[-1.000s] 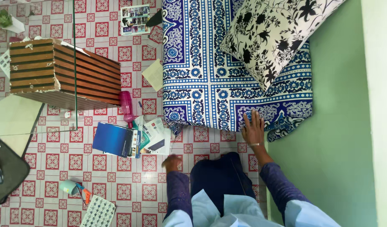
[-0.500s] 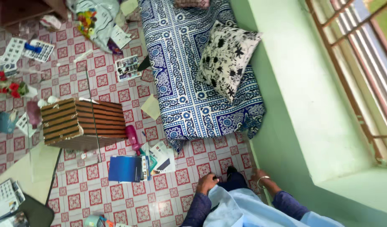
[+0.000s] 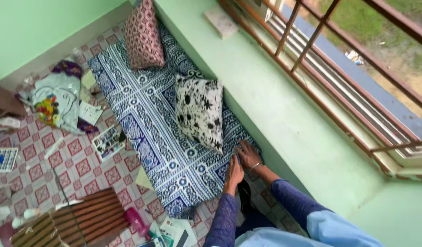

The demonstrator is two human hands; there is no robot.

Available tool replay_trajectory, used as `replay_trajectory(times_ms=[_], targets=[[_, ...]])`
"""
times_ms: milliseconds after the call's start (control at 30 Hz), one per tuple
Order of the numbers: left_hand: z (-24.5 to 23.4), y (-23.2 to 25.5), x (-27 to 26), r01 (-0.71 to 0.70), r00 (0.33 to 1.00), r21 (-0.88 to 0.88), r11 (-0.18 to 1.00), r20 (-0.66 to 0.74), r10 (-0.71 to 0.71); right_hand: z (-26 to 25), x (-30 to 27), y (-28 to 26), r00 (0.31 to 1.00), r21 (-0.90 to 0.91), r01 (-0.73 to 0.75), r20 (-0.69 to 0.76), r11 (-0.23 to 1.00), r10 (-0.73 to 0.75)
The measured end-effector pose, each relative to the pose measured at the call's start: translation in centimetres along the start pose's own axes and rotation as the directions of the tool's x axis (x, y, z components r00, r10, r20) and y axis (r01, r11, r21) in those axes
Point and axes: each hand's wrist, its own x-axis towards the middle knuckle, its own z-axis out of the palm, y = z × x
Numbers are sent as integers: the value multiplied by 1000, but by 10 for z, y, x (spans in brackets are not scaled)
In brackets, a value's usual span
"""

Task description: The person arranges pillows on a small bed by picking them up, shaking them, and placing them in specific positions.

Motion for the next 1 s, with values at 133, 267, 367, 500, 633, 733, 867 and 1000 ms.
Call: replay_trajectory(times_ms=[133, 267, 367, 500, 633, 733, 867, 1000], targets=[[35, -5, 7, -19, 956, 25, 999, 294, 11, 14, -9, 24, 911, 28, -188, 378, 982, 163], [41, -1, 28, -46, 820, 165, 985, 569, -57, -15, -38, 25, 859, 1, -164, 492, 986, 143], [41, 10, 6, -108, 704, 118, 987, 710, -8, -26, -69, 16, 724, 67, -260, 674, 963, 149], [26, 35, -40, -208, 643, -59, 976, 744, 182, -30, -99, 9, 531, 282, -462, 847, 841, 8], [-12, 52, -83, -120, 681, 88, 989, 732, 17, -63, -138, -3, 667, 328, -668, 661, 668, 342], [-51, 43, -115, -254, 668, -27, 967, 718, 196, -97, -162, -19, 682, 415, -708, 610, 571, 403], [-101, 6, -133, -252, 743, -13, 968, 638, 202, -117, -164, -77, 637, 559, -749, 461, 356, 618], [-145, -39, -166, -101, 824, -197, 975, 533, 193, -105, -137, -146, 718, 782, -589, 392, 203, 575]])
